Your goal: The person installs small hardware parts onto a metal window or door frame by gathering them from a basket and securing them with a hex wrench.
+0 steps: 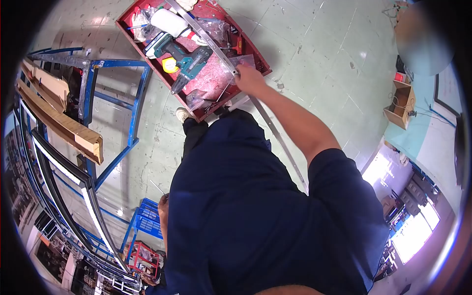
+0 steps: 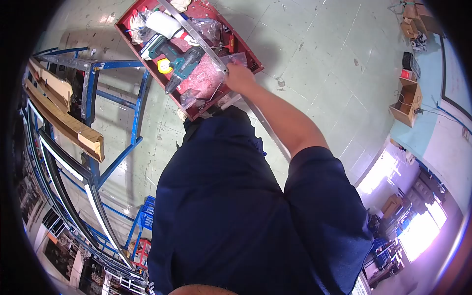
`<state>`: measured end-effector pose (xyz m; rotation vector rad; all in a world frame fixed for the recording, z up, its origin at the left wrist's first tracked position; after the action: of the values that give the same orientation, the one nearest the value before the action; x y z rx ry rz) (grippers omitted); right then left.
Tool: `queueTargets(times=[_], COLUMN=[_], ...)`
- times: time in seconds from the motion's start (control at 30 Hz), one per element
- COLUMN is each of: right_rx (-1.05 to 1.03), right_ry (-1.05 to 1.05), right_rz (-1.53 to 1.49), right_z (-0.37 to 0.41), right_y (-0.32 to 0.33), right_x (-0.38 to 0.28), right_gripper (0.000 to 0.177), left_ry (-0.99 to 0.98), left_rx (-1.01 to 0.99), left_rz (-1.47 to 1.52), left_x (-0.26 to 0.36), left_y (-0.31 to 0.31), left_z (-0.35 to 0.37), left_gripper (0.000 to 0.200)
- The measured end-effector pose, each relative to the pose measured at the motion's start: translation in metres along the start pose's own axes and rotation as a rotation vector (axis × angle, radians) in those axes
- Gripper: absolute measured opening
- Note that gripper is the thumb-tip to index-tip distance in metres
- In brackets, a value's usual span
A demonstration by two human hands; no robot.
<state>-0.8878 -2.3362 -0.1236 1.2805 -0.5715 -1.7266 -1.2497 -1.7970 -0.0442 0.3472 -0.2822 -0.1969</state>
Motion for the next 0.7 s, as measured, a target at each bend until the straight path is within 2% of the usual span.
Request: queueTargets(times=[0.03, 0.07, 0.1, 0.17, 0.23, 0.3, 0.33, 0.4, 0.47, 0.57, 0.6, 0.63, 0.7], right_rx=[0.058, 0.114, 0.109, 0.193, 0.133, -0.103, -0.1, -0.083, -0.039, 0.056, 0.097, 0.097, 0.163], right_ry=[0.064, 0.129, 0.129, 0.221, 0.247, 0.215, 0.219, 0.061, 0.064, 0.056, 0.056, 0.059, 0.07], right_rz=[-0.002, -0.003, -0.008, 0.125, 0.205, 0.419, 0.416, 0.294, 0.243, 0.185, 0.171, 0.174, -0.164], right_z=[-0.005, -0.008, -0.009, -0.011, -0.017, -0.029, -0.037, -0.051, -0.058, -0.062, -0.063, -0.071, -0.09], right_y=[0.009, 0.015, 0.019, 0.044, 0.039, 0.023, 0.027, 0.044, 0.065, 0.09, 0.097, 0.094, 0.081], right_x=[0.007, 0.01, 0.012, 0.004, 0.006, 0.007, 0.006, 0.013, 0.009, 0.01, 0.012, 0.021, 0.053], right_gripper=[0.038, 0.041, 0.041, 0.045, 0.043, 0.031, 0.031, 0.03, 0.028, 0.026, 0.025, 0.025, 0.024], left_ry=[-0.004, -0.052, -0.046, -0.179, -0.193, -0.222, -0.243, -0.25, -0.251, -0.08, -0.181, -0.182, 0.02], left_rx=[0.014, -0.018, -0.014, 0.05, 0.04, -0.001, -0.031, -0.032, -0.041, 0.013, -0.005, -0.004, -0.062], left_rz=[-0.037, 0.09, 0.088, -0.14, -0.066, -0.036, 0.01, 0.047, 0.084, 0.072, 0.023, 0.027, 0.154], left_x=[0.003, 0.01, 0.021, 0.073, 0.079, 0.089, 0.087, 0.083, 0.076, 0.05, 0.057, 0.047, -0.014], left_y=[0.004, 0.003, 0.006, 0.005, -0.001, -0.003, -0.003, -0.001, -0.001, 0.004, -0.001, 0.0, 0.0], left_z=[0.0, -0.002, 0.001, 0.018, 0.009, 0.007, 0.002, 0.002, 0.008, 0.011, 0.02, 0.017, -0.013], left_gripper=[0.028, 0.027, 0.027, 0.026, 0.027, 0.027, 0.027, 0.027, 0.026, 0.026, 0.026, 0.026, 0.026])
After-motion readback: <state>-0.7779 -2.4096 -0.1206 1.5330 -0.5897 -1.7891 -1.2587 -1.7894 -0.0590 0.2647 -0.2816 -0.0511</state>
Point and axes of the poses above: each hand's wrist, its own z-axis away from the middle knuckle, its own y-axis out of the back of the hand, x = y × z, the point moved 9 cm from there along -z, towards the middle knuckle, and after that the axes turned 10 degrees about y, right-handed, at the moved point
